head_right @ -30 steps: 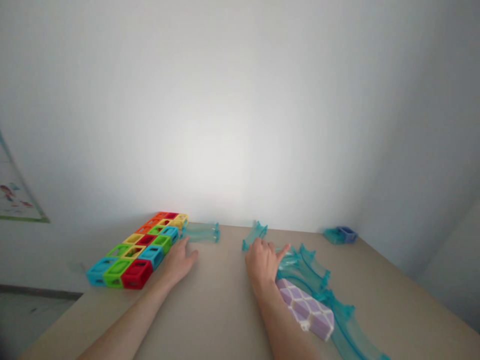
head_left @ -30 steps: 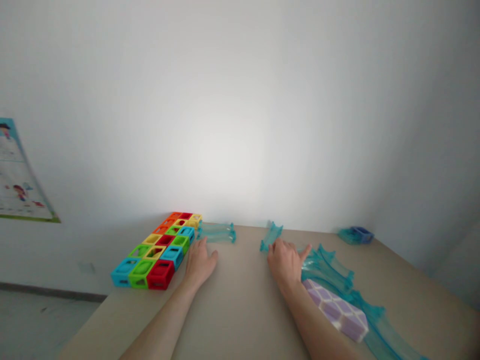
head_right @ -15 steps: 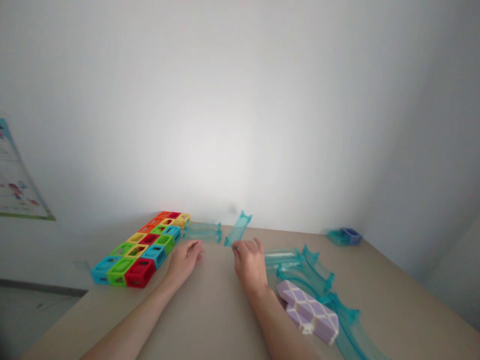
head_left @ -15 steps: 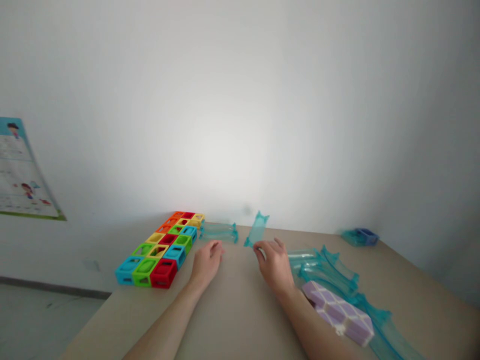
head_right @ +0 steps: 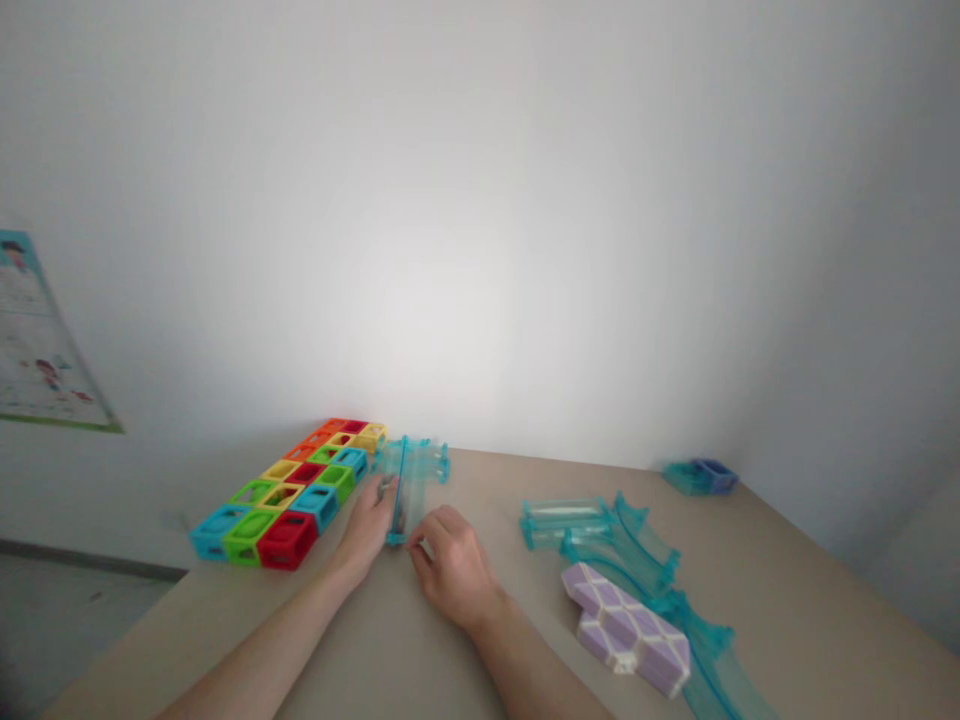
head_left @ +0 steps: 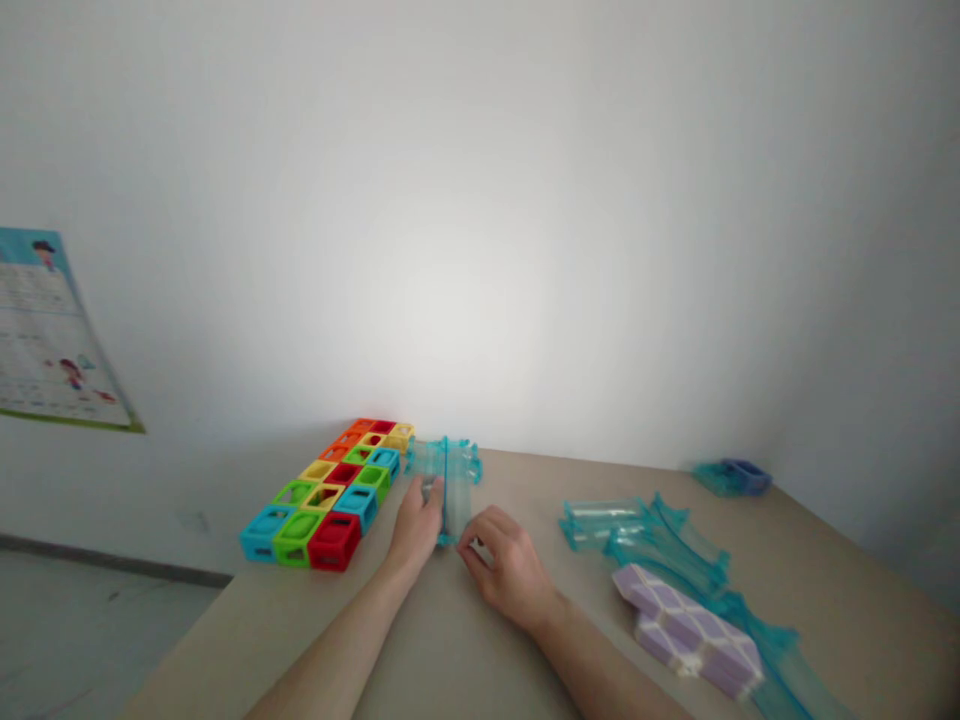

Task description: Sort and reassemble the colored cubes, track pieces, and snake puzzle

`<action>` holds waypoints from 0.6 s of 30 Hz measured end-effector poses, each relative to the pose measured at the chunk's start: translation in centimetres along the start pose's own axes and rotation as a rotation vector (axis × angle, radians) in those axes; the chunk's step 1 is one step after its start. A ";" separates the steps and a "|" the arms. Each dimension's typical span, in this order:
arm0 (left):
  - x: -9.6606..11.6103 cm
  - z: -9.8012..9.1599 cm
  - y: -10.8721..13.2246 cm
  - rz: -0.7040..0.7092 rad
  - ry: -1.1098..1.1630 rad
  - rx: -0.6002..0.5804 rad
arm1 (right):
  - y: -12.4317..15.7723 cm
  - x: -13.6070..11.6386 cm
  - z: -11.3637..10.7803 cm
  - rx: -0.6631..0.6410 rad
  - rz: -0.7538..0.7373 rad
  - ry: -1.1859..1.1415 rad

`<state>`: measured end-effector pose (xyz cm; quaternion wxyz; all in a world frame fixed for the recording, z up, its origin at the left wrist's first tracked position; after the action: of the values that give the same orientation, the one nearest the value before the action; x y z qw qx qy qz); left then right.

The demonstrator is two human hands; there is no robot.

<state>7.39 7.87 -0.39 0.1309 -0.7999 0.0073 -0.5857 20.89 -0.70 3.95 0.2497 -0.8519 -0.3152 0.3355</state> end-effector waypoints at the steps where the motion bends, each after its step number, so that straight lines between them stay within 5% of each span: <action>1: -0.1 -0.3 -0.1 -0.009 -0.046 0.021 | 0.0 0.1 0.0 0.026 0.007 0.002; 7: 0.8 -1.8 0.4 0.022 -0.416 0.095 | 0.2 1.3 0.2 0.101 0.184 0.139; 12: 1.7 -1.6 1.9 0.076 -0.904 0.032 | 0.6 1.9 0.6 0.027 0.285 0.218; 18: 2.4 -1.5 2.6 0.102 -1.054 -0.014 | 1.2 0.1 2.7 -0.198 0.265 0.256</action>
<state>7.08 4.64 1.76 0.1398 -0.9853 -0.0168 -0.0969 19.43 -0.88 1.43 0.1564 -0.9420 -0.1974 0.2218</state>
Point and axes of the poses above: each hand's wrist, its own y-axis away from the middle knuckle, its own z-axis out of the palm, x = y × z, the point moved 8 cm from there along -y, towards the middle knuckle, and after that the axes turned 1 degree about -x, right-handed, at the moved point
